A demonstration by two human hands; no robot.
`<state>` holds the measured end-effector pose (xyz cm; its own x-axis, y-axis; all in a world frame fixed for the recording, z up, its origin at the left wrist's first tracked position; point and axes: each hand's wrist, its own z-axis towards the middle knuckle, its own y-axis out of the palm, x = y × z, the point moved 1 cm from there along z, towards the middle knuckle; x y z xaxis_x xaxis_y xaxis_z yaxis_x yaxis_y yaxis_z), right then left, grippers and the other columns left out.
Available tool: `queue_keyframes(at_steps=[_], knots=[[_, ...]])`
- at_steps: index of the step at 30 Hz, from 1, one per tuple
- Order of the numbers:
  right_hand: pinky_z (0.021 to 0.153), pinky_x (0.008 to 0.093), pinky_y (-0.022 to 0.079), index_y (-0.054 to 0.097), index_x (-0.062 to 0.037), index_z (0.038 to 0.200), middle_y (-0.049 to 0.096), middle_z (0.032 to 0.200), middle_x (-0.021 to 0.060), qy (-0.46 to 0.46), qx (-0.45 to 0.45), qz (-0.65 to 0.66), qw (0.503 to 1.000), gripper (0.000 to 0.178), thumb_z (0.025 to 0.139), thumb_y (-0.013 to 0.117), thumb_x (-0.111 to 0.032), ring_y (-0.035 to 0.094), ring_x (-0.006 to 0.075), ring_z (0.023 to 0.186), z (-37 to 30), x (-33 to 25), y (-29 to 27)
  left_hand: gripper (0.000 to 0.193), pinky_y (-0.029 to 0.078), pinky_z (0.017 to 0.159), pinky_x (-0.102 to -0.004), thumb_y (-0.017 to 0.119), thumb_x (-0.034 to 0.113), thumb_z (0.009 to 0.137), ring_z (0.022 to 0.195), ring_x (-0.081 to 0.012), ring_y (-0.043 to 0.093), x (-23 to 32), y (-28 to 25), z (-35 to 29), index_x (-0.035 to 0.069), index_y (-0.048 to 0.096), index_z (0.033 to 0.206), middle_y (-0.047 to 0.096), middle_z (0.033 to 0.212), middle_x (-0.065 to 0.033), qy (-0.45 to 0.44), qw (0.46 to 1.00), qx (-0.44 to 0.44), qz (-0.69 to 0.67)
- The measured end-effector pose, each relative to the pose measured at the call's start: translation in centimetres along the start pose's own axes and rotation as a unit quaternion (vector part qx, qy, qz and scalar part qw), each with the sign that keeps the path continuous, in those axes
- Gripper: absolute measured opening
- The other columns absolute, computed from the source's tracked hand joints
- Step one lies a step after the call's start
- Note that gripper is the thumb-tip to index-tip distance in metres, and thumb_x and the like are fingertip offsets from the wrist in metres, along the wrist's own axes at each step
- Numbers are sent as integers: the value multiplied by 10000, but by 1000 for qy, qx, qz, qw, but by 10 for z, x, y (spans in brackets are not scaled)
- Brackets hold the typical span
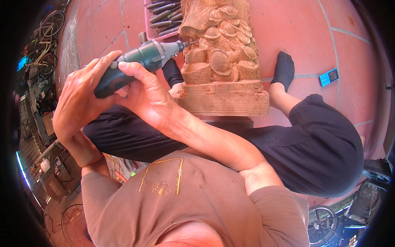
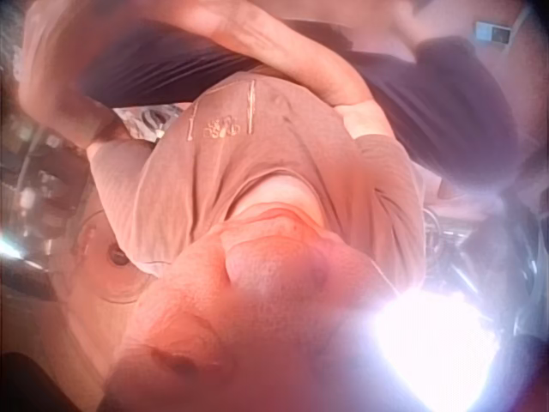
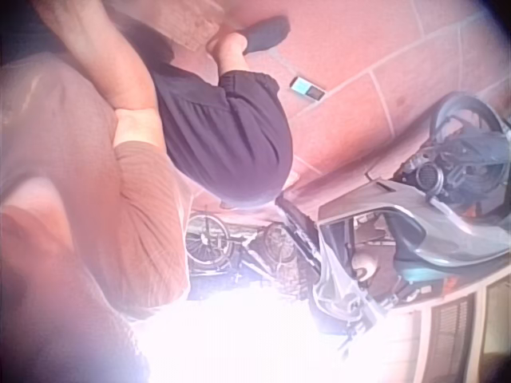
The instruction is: The person uses a handheld rotary tool to carve intricate details into a wooden sculpture. They hold the tool with both hands and carefully shape the surface of the wood, which is positioned between their legs.
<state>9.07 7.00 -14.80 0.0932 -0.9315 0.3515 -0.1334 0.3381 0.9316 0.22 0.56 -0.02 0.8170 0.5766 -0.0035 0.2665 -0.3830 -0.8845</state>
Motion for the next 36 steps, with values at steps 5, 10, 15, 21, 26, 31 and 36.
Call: queue_keyframes(at_steps=[5,10,15,21,26,31,36], knots=[[981,430,470,630,-182,1145,646,1149,-41,0,-5,0,1000,245,925,736,-204,586,138,1146,3,-2,-3,781,488,917,-453,753,113,701,1073,-380,645,-1,0,3,104,512,1444,671,1140,-163,-6,1000,-2,4],[1017,420,441,634,-192,1168,649,1171,-52,-1,-11,-11,1000,253,935,728,-226,568,127,1181,6,-6,-4,781,487,921,-452,749,112,707,1081,-375,646,-5,4,8,107,509,1451,670,1151,-163,-1,1000,2,4],[921,441,515,631,-153,1096,667,1093,-26,-4,16,16,1000,206,918,734,-162,637,158,1067,6,-3,-3,785,490,915,-451,754,113,706,1078,-375,645,-4,2,6,102,508,1452,670,1149,-161,-4,1000,-1,6],[933,448,506,627,-157,1110,672,1113,-21,-5,14,19,1000,210,926,727,-169,642,171,1085,4,-2,-2,775,498,889,-453,758,113,707,1056,-377,647,-4,3,5,100,515,1443,670,1126,-160,7,1000,7,11],[960,444,489,622,-154,1130,670,1122,-15,5,7,11,1000,234,927,729,-202,641,176,1092,2,-2,2,767,501,874,-452,763,115,707,1041,-377,648,-3,1,5,100,522,1435,670,1101,-159,1,1000,-2,8],[961,440,486,621,-151,1137,668,1132,-10,-5,14,6,1000,249,924,733,-215,638,171,1090,1,-4,1,764,500,873,-453,766,118,708,1035,-378,647,-4,4,8,96,522,1432,667,1089,-158,23,1000,11,10],[957,431,490,616,-144,1145,667,1125,-6,3,15,16,1000,260,924,732,-214,635,167,1086,1,0,4,782,495,881,-454,760,108,689,1042,-377,644,-3,0,3,84,517,1433,663,1088,-160,8,1000,-3,2]])
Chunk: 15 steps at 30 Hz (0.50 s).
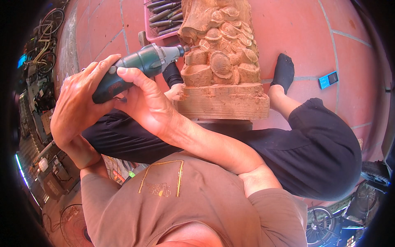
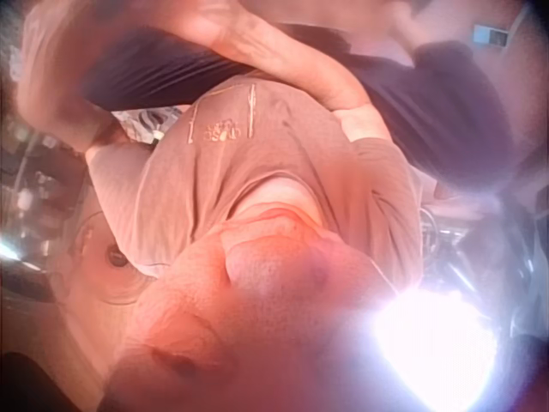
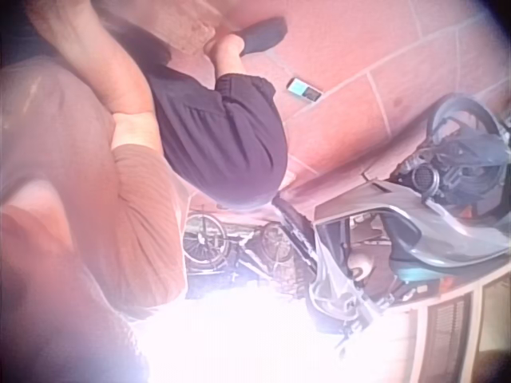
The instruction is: The person uses a handheld rotary tool to carve intricate details into a wooden sculpture. They hold the tool with both hands and carefully shape the surface of the wood, which is positioned between their legs.
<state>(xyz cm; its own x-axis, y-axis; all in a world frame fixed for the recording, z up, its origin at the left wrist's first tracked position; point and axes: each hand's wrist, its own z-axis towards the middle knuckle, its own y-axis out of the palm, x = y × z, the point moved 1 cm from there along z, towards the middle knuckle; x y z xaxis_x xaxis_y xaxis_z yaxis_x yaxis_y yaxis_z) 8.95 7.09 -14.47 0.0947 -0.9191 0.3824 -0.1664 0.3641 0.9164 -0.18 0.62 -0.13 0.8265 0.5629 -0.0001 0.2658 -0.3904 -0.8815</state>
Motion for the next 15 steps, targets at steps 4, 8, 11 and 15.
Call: queue_keyframes(at_steps=[4,8,11,15], knots=[[954,429,495,614,-140,1149,667,1118,-8,0,-1,1,1000,261,925,730,-208,635,168,1081,-1,-1,1,796,500,874,-457,756,98,671,1025,-381,647,-1,2,0,77,518,1430,660,1075,-165,9,1000,10,7],[945,434,506,615,-143,1154,667,1118,-6,-6,5,4,1000,263,925,731,-198,635,168,1075,-1,0,0,791,505,864,-456,758,96,671,1008,-385,649,-1,2,1,77,523,1426,659,1056,-167,8,1000,6,5],[938,434,512,619,-144,1147,665,1114,-2,-12,12,6,1000,258,922,735,-193,632,168,1061,-2,1,2,786,507,858,-455,757,94,671,1003,-384,650,-3,3,0,77,526,1422,659,1049,-167,13,1000,10,7],[934,435,515,625,-142,1137,661,1107,0,-13,15,8,1000,251,919,740,-192,628,171,1043,-3,2,1,780,510,855,-453,755,90,673,1002,-381,651,-3,2,0,78,529,1419,660,1053,-165,18,1000,10,4]])
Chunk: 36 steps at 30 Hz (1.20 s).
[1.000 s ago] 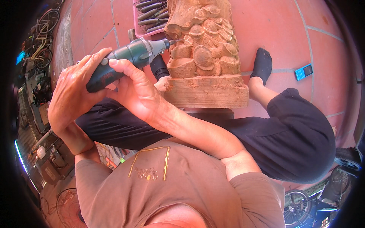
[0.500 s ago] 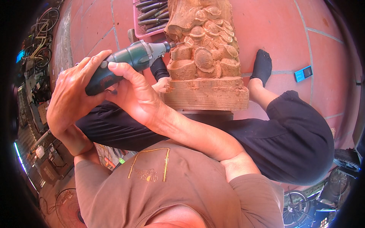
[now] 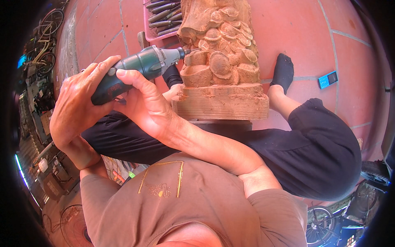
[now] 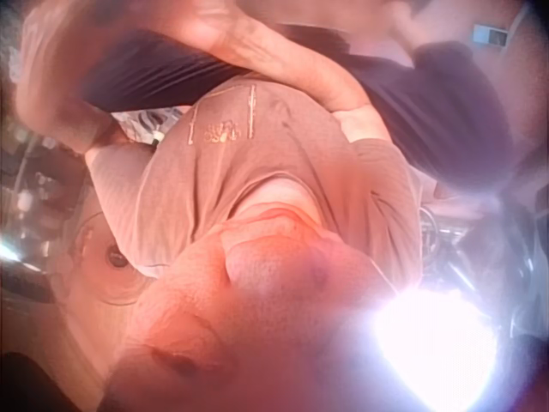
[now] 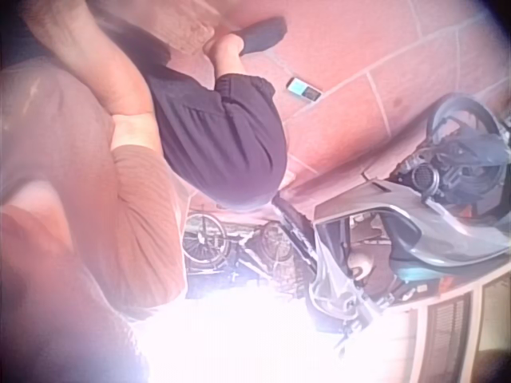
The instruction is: The person uses a handheld rotary tool to carve intricate details into a wooden sculpture. They hold the tool with both hands and carefully shape the surface of the wood, which is positioned between their legs.
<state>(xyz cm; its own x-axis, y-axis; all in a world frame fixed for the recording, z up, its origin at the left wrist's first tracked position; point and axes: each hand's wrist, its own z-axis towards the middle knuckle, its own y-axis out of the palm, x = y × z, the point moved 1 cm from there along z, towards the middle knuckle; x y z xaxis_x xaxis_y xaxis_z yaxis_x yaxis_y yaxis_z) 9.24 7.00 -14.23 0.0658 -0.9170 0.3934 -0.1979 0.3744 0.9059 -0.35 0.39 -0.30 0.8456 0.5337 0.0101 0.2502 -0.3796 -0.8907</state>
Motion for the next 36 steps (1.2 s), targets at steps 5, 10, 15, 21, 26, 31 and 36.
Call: queue_keyframes(at_steps=[5,10,15,21,26,31,36], knots=[[934,432,515,621,-139,1142,660,1105,-1,4,-4,2,1000,257,921,738,-197,628,173,1045,-1,0,2,781,508,854,-454,774,109,675,1013,-383,648,0,-1,1,85,532,1417,662,1067,-160,5,1000,-2,-6],[945,415,503,613,-148,1157,662,1118,-9,1,-15,-7,1000,265,929,731,-218,627,170,1070,0,-3,1,800,506,861,-458,809,147,661,1035,-384,644,-4,0,7,91,537,1412,668,1093,-155,23,1000,0,-12],[991,419,472,611,-161,1169,661,1147,-21,21,-38,-15,999,278,937,734,-250,613,165,1125,1,1,10,798,515,868,-448,814,128,645,1021,-393,649,-5,-14,1,76,549,1395,669,1091,-167,14,1000,0,-25],[1040,429,433,609,-184,1208,647,1194,-30,21,-58,-22,998,315,950,738,-310,573,157,1188,5,-4,10,807,522,867,-443,812,100,624,1002,-399,653,-9,-16,11,64,553,1387,668,1069,-176,40,998,7,-39],[1046,446,437,604,-179,1232,646,1209,-23,42,-65,2,997,314,970,709,-317,562,144,1172,10,-2,13,824,522,841,-446,813,82,599,969,-397,658,-12,-25,15,64,557,1382,667,1038,-173,35,999,-7,-34],[1057,418,415,595,-196,1234,646,1202,-36,47,-81,7,996,353,954,734,-360,550,129,1193,16,-5,9,816,524,801,-440,790,58,589,920,-391,658,-16,-25,26,62,564,1374,661,1001,-167,46,998,-15,-37],[1049,445,437,625,-199,1203,680,1133,-34,51,-50,33,997,281,971,708,-334,584,111,1049,19,-2,7,790,520,768,-442,788,61,606,906,-378,658,-21,-28,35,81,575,1366,663,994,-145,50,997,-30,-54]])
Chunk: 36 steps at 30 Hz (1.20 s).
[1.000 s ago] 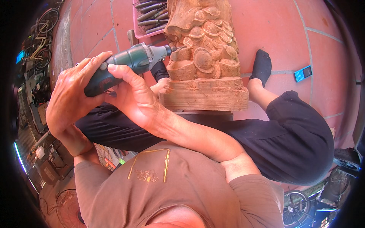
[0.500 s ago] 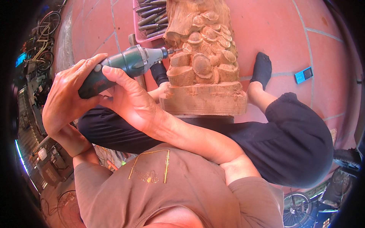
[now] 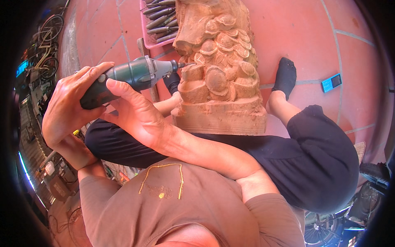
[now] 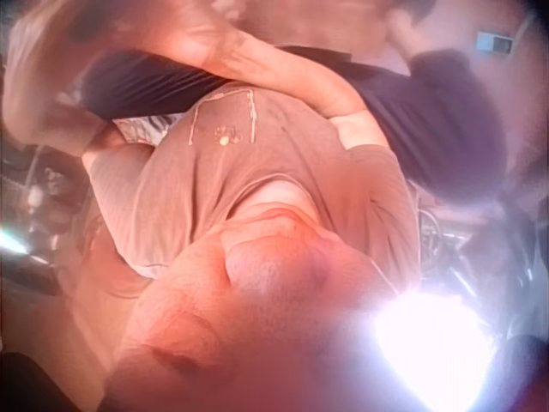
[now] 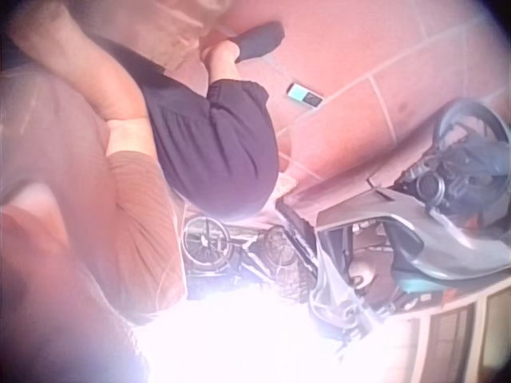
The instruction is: The person uses a handheld rotary tool to carve intricate details into a wooden sculpture. They hold the tool with both hands and carefully shape the surface of the wood, which is positioned between their legs.
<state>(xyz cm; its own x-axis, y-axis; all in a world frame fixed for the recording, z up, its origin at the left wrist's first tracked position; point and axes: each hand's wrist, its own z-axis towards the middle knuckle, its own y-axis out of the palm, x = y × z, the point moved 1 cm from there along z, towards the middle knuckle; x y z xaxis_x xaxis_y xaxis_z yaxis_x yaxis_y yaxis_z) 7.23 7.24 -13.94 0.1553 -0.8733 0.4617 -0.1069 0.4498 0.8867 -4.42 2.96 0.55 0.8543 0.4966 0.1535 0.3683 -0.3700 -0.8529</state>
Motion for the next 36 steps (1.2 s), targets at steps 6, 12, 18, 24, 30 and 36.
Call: queue_keyframes(at_steps=[6,12,18,24,30,36], knots=[[1026,399,406,601,-224,1230,639,1212,-62,-3,-21,-4,1000,346,950,744,-368,543,92,1175,6,-2,-1,771,522,759,-441,791,66,610,904,-372,654,-4,-6,9,88,587,1353,666,991,-135,-4,1000,-10,-6],[1032,396,392,591,-224,1243,625,1239,-69,-14,-14,4,1000,365,950,743,-381,520,84,1212,12,-5,5,822,519,774,-436,778,56,546,887,-380,647,-13,-9,18,63,594,1347,652,960,-151,21,1000,-13,-3],[1038,389,381,583,-232,1247,621,1238,-75,-10,1,16,1000,384,941,752,-391,522,82,1213,13,-4,5,841,514,786,-434,770,60,512,888,-379,646,-16,-13,23,49,603,1336,646,943,-156,13,999,-35,-29],[1034,382,384,582,-231,1244,620,1235,-75,-15,12,19,1000,388,938,755,-394,526,83,1210,16,-5,3,837,512,784,-433,768,87,512,885,-383,645,-20,-12,30,44,605,1331,643,938,-161,21,998,-46,-44],[1032,373,391,583,-221,1246,621,1241,-68,-11,14,21,1000,391,937,757,-387,532,89,1216,16,-4,3,834,512,780,-435,767,89,513,886,-389,642,-23,-12,30,41,605,1329,641,942,-166,25,998,-49,-44],[1040,398,406,627,-203,1197,683,1177,-48,-27,31,35,999,294,967,725,-357,570,93,1179,17,-5,7,827,512,775,-435,765,85,516,876,-388,641,-23,-10,31,44,605,1326,639,937,-162,35,998,-37,-38]])
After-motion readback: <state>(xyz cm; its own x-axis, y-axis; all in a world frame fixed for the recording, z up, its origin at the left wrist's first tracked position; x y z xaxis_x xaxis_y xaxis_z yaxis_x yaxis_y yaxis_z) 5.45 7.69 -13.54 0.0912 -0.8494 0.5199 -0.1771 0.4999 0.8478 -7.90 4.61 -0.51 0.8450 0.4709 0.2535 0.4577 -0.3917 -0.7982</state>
